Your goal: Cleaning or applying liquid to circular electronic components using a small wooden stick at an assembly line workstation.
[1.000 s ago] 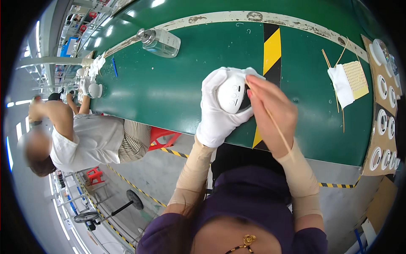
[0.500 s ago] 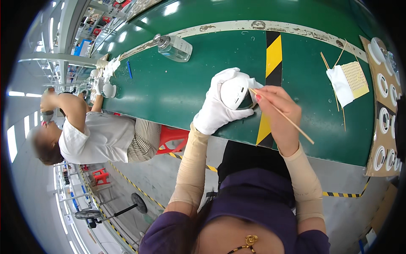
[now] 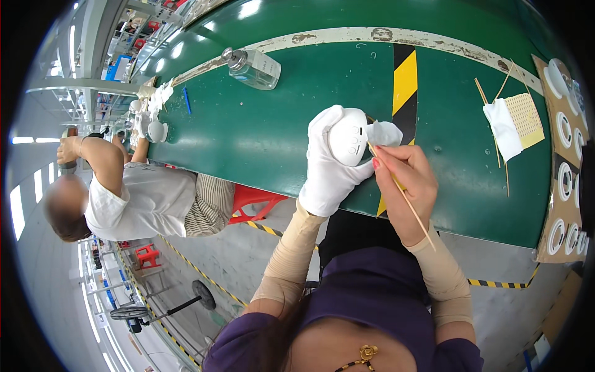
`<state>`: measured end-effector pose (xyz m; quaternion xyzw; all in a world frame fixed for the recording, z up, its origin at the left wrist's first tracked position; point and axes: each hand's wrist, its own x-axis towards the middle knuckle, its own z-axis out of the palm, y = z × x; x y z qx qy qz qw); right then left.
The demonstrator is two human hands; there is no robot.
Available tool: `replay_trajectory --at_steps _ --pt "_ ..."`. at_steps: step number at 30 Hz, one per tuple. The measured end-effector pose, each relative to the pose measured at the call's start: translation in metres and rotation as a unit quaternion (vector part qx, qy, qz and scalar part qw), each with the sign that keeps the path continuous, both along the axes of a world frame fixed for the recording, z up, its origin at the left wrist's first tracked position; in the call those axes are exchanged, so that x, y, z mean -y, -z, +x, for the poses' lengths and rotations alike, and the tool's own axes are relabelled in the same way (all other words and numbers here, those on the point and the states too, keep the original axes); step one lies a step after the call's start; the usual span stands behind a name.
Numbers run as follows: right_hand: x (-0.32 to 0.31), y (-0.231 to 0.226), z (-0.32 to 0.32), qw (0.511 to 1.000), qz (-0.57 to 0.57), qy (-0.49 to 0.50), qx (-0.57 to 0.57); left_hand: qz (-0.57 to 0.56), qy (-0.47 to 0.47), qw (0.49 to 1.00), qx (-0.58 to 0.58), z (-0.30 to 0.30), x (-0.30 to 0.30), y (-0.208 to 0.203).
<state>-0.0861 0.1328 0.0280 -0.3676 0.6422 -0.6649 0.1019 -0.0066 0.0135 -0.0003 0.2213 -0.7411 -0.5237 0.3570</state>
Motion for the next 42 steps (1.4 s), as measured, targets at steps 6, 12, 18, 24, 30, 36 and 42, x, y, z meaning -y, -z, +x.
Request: replay_trajectory --at_steps 6,12,18,24,30,36,42 --pt "0.001 0.004 0.001 1.0 -0.018 0.008 -0.025 -0.005 -0.003 1.0 -0.004 0.0 0.0 0.003" --pt "0.005 0.001 -0.006 1.0 0.0 0.013 -0.014 -0.005 0.001 1.0 -0.01 -0.001 -0.002 0.0" --pt "0.015 -0.007 -0.017 1.0 0.011 0.006 0.028 -0.079 -0.016 0.996 0.023 -0.002 0.001 -0.001" --pt "0.003 -0.001 -0.009 1.0 -0.011 -0.015 -0.014 -0.026 0.015 1.0 -0.006 -0.002 0.003 -0.004" --pt "0.006 -0.002 -0.008 1.0 -0.006 -0.01 -0.001 -0.082 0.01 0.996 0.022 0.0 0.006 -0.001" --pt "0.012 -0.008 -0.014 1.0 0.016 -0.004 0.011 -0.048 0.015 0.999 -0.008 -0.003 0.004 -0.003" --pt "0.009 -0.005 -0.009 0.999 0.005 0.004 -0.033 -0.026 0.025 0.999 -0.009 -0.003 0.004 -0.005"
